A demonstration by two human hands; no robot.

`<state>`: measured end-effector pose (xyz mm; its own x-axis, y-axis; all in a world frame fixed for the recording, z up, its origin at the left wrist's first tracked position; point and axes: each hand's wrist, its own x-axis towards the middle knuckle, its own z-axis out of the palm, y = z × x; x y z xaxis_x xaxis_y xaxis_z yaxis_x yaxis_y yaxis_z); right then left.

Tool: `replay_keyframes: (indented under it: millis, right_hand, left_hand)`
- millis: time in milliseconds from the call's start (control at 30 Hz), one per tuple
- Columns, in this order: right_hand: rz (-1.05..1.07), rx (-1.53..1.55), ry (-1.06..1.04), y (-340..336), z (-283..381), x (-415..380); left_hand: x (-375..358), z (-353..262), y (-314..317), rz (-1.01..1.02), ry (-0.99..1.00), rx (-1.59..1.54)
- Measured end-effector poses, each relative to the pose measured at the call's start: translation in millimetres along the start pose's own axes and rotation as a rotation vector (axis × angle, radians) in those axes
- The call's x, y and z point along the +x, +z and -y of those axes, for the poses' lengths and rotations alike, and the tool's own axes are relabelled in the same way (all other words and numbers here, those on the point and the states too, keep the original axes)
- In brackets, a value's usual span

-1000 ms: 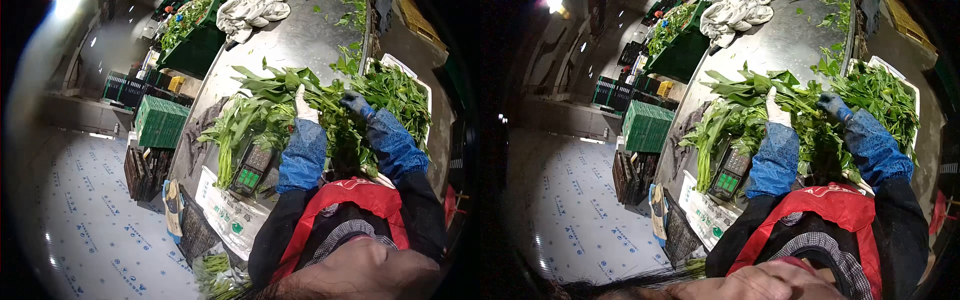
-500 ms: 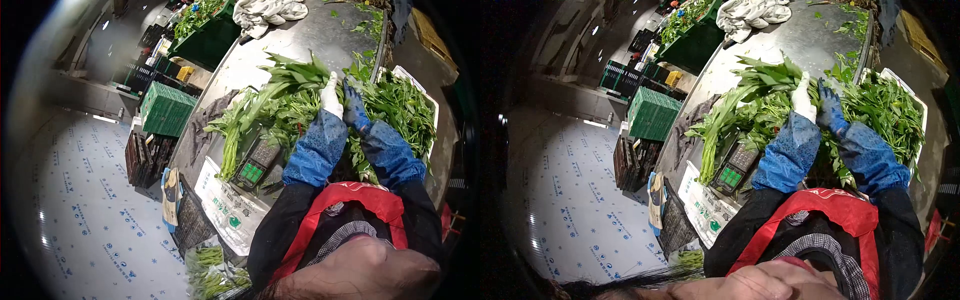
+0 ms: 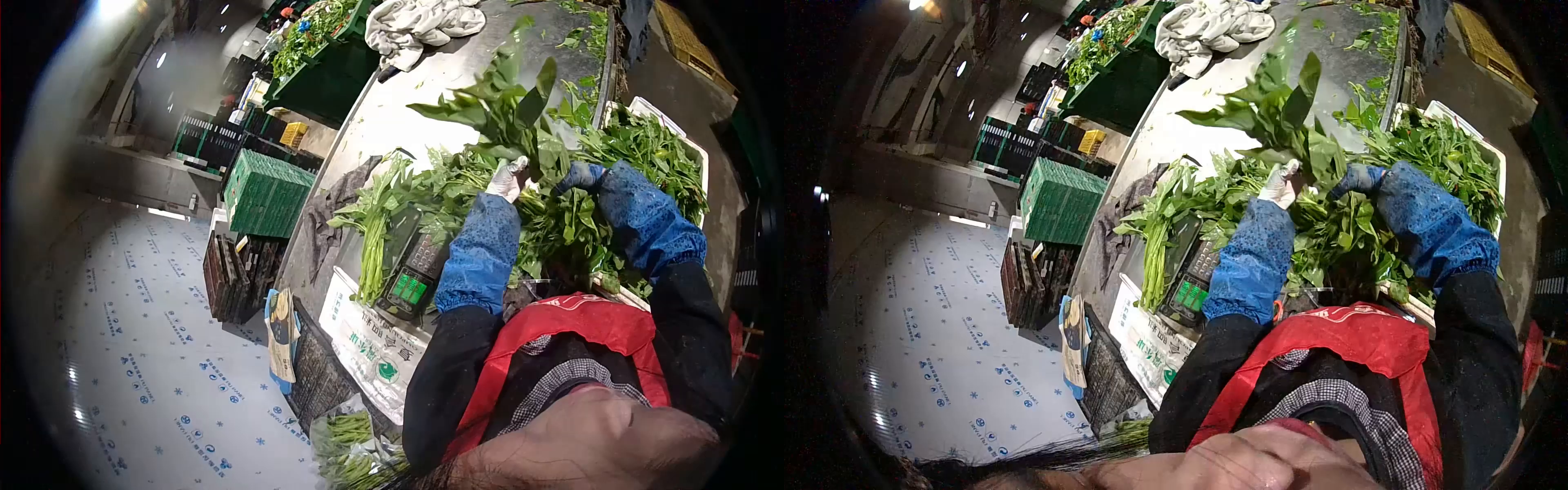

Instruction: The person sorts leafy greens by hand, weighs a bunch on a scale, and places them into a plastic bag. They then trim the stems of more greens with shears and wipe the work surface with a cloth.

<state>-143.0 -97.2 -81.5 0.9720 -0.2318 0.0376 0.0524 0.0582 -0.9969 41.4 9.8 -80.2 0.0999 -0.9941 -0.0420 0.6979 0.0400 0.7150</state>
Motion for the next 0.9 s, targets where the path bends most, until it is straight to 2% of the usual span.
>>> replay_keyframes:
  millis: [33,133,167,233,300,333,400,433,467,500,567,600,667,700,767,800,867,900]
  right_hand:
    - [0.041,0.026,0.017,8,3,0]
    - [0.085,0.055,-0.053,23,21,-4]
    - [-0.019,-0.168,0.201,21,30,-9]
    - [-0.238,-0.332,0.381,14,17,-10]
    - [-0.41,-0.29,0.226,6,-20,-4]
    - [-0.467,-0.311,0.149,6,-25,-1]
    - [-0.505,0.058,-0.097,10,-23,-9]
    - [-0.477,0.144,-0.036,10,-6,-20]
    - [-0.445,0.229,0.024,10,7,-26]
    - [-0.517,0.114,0.077,-2,-3,-34]
    - [-0.403,-0.446,0.463,-14,19,-52]
    - [-0.394,-0.621,0.281,-17,18,-65]
    - [-0.35,-0.606,0.242,-50,-32,-73]
    - [-0.352,-0.738,0.314,-53,-26,-74]
    - [-0.359,-0.732,0.076,-51,-20,-67]
    - [-0.334,-0.761,0.113,-39,6,-60]
    - [-0.415,-0.831,-0.212,-2,43,-45]
    - [-0.448,-1.041,-0.345,16,60,-35]
  left_hand:
    - [2,1,11,-0.072,-0.179,-0.118]
    - [10,13,24,-0.163,-0.03,-0.209]
    - [15,18,18,-0.188,-0.01,-0.205]
    - [15,16,16,-0.228,0.034,-0.191]
    - [-9,-5,61,-0.245,-0.013,-0.162]
    - [-5,-2,58,-0.299,0.052,-0.111]
    - [-1,-7,47,-0.124,0.002,-0.137]
    - [-4,-6,44,-0.241,0.113,-0.091]
    - [0,-9,32,-0.24,0.101,-0.125]
    - [-7,-18,38,-0.313,0.088,-0.075]
    - [-14,-31,32,-0.386,0.133,0.006]
    - [-18,-37,38,-0.337,0.137,-0.04]
    - [-19,-41,37,-0.268,0.175,-0.07]
    - [-19,-37,34,-0.269,0.175,-0.072]
    - [-15,-27,29,-0.328,0.187,0.02]
    - [-14,-24,41,-0.347,0.162,-0.011]
    - [-4,-6,44,-0.366,0.165,-0.068]
    - [1,4,41,-0.383,0.18,-0.01]
